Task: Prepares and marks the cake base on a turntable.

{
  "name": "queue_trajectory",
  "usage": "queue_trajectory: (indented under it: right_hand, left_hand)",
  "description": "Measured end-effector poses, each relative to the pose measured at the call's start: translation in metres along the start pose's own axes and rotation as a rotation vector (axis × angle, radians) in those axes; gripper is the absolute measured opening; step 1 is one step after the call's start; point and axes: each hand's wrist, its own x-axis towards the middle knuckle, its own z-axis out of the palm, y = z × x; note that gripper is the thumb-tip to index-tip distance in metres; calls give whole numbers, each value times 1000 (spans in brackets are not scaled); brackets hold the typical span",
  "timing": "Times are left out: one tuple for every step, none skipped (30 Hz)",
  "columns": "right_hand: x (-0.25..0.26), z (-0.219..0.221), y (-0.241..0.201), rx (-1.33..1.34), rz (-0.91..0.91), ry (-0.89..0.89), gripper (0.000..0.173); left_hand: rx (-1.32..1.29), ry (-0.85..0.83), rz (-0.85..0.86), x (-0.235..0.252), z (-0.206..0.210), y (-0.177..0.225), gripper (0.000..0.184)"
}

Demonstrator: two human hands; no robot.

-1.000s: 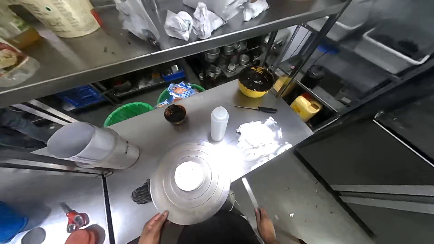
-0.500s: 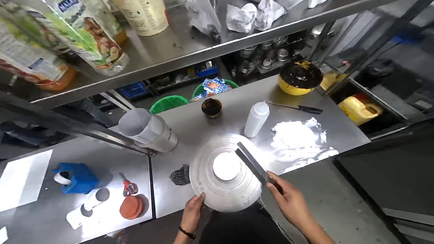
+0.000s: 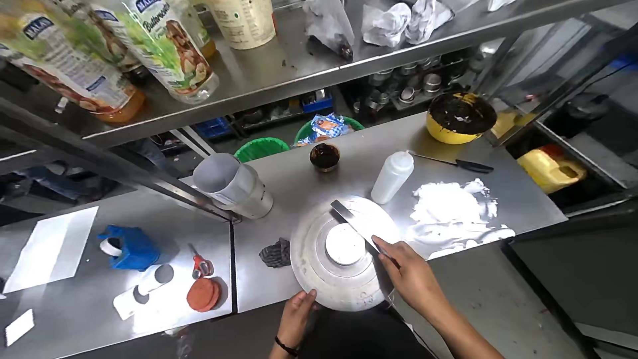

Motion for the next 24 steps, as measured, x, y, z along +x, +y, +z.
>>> queue_trajectory:
  right_hand:
    - [0, 0, 0, -1, 3, 0, 40]
    - [1, 0, 1, -5, 6, 0, 40]
    - [0, 1, 1, -6, 7, 0, 40]
    - [0, 2, 1, -8, 7, -5, 39]
    - [-1, 3, 1, -9, 6, -11, 39]
    - [-2, 4, 1, -8, 2, -14, 39]
    - [-4, 5, 0, -6, -2, -20, 39]
    - [-7, 6, -2, -4, -4, -31, 40]
    - [-9, 7, -4, -6, -2, -43, 40]
    - [-12, 8, -5, -5, -1, -55, 40]
    - [-16, 9, -7, -4, 3, -68, 40]
    - [-19, 10, -9, -1, 7, -82, 39]
    - [-23, 12, -11, 8, 9, -101, 39]
    - [-26, 12, -13, 26, 12, -131, 39]
    - [-30, 13, -14, 61, 9, -167, 38]
    - [-34, 12, -15, 121, 5, -219, 38]
    - [-37, 11, -15, 204, -7, -287, 38]
    - [-40, 8, -14, 289, -21, -374, 40]
    - [-42, 4, -12, 371, -35, -452, 44]
    - [-45, 1, -9, 461, -49, -503, 49]
    - [-48, -1, -3, 563, -58, -517, 52]
    - [-52, -3, 5, 665, -52, -499, 52]
    - [-56, -6, 15, 755, -23, -443, 47]
    - [-60, -8, 29, 819, 21, -351, 40]
  left_hand:
    - [-3, 5, -7, 1, 0, 1, 25]
    - [-8, 5, -10, 1, -1, 1, 25]
    - [-13, 1, -12, 2, -2, 1, 25]
    - [-14, 0, -15, 4, -3, 1, 26]
    - [-16, 0, -12, 5, -4, 0, 27]
    - [-18, 0, -8, 6, -5, -1, 27]
    - [-16, 0, -6, 7, -6, -1, 27]
    - [-14, 0, -5, 7, -7, 0, 28]
    - [-13, -4, -5, 8, -7, 1, 28]
    - [-14, -9, -4, 8, -8, 2, 28]
    - [-17, -12, -1, 8, -8, 2, 28]
    - [-17, -15, 3, 8, -8, 3, 28]
    - [-20, -16, 2, 9, -8, 3, 28]
    - [-22, -14, 0, 9, -8, 3, 27]
    - [-26, -14, -5, 9, -8, 4, 28]
    - [-29, -16, -9, 9, -8, 4, 28]
    - [-32, -17, -9, 10, -8, 4, 28]
    - [-36, -22, -5, 10, -8, 3, 28]
    - [-42, -28, -2, 10, -9, 2, 28]
    - [-55, -36, 1, 11, -10, 1, 31]
    - [-74, -38, -2, 13, -13, -1, 35]
    - [-89, -22, -16, 14, -15, -1, 40]
    - [-91, 9, -38, 16, -17, -1, 43]
    - [-90, 46, -59, 18, -20, 0, 46]
